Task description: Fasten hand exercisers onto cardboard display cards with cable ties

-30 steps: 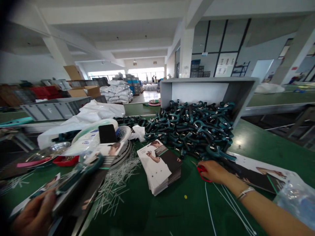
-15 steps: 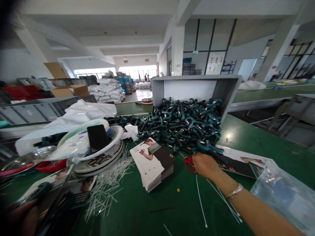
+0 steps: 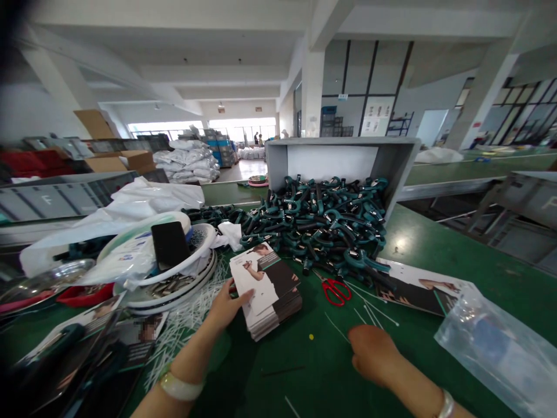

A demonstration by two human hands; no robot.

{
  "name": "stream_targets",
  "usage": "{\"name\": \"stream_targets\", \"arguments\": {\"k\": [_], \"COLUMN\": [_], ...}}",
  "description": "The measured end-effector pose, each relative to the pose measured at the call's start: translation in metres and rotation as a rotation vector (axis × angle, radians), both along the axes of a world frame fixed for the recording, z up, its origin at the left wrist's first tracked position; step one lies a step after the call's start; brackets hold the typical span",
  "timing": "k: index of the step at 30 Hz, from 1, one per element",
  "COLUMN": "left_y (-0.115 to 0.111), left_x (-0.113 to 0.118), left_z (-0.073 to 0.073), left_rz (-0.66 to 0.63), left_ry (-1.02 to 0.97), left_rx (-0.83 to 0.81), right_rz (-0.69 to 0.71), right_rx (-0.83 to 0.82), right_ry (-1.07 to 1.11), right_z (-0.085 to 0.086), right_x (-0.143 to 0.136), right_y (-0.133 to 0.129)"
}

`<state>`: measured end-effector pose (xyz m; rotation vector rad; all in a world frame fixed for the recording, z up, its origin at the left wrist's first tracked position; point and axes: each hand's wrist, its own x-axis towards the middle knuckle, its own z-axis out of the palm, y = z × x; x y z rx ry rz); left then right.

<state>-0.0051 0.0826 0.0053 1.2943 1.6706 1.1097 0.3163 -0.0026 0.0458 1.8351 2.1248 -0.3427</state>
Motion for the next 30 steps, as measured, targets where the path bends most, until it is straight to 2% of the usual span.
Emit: {"name": "stream_targets", "arguments": {"k": [2, 5, 8, 12, 17, 20, 23, 26, 28, 30], "left_y": [0.004, 0.009, 0.014, 0.021, 0.032, 0.033, 0.026, 0.017, 0.013, 0.010], "left_x": [-0.011, -0.017, -0.012, -0.003, -0.011, -0.018, -0.015, -0.004, 0.004, 0.010], "left_z": [0.002, 0.005, 0.006, 0.001, -0.003, 0.003, 0.013, 0.022, 0.024, 0.024], "left_rz": [-0.021, -0.012, 0.037, 0.070, 0.076, 0.116, 0.170, 0.115, 0.070, 0.078], "left_ry": [-0.014, -0.020, -0.013, -0.004, 0.037, 0.087, 0.130, -0.016, -0.179, -0.278], "left_rx": [-0.009, -0.008, -0.012, -0.004, -0.005, 0.006, 0.112, 0.201, 0.198, 0.202], "right_rz": [0.002, -0.058, -0.145, -0.209, -0.223, -0.246, -0.262, -0.271, -0.279, -0.290], "right_rx": [0.015, -0.061, -0.175, -0.323, -0.378, -0.409, -0.470, -0.532, -0.560, -0.582], "right_ry": [0.170, 0.650, 1.032, 1.292, 1.386, 1.412, 1.427, 1.459, 1.489, 1.515], "right_z": [0.005, 0.020, 0.034, 0.034, 0.022, 0.018, 0.018, 0.020, 0.022, 0.025], "right_x": [0.007, 0.000, -0.031, -0.081, -0.118, -0.128, -0.131, -0.132, -0.131, -0.130], "right_y": [0.007, 0.020, 0.035, 0.060, 0.092, 0.104, 0.107, 0.103, 0.100, 0.095]}}
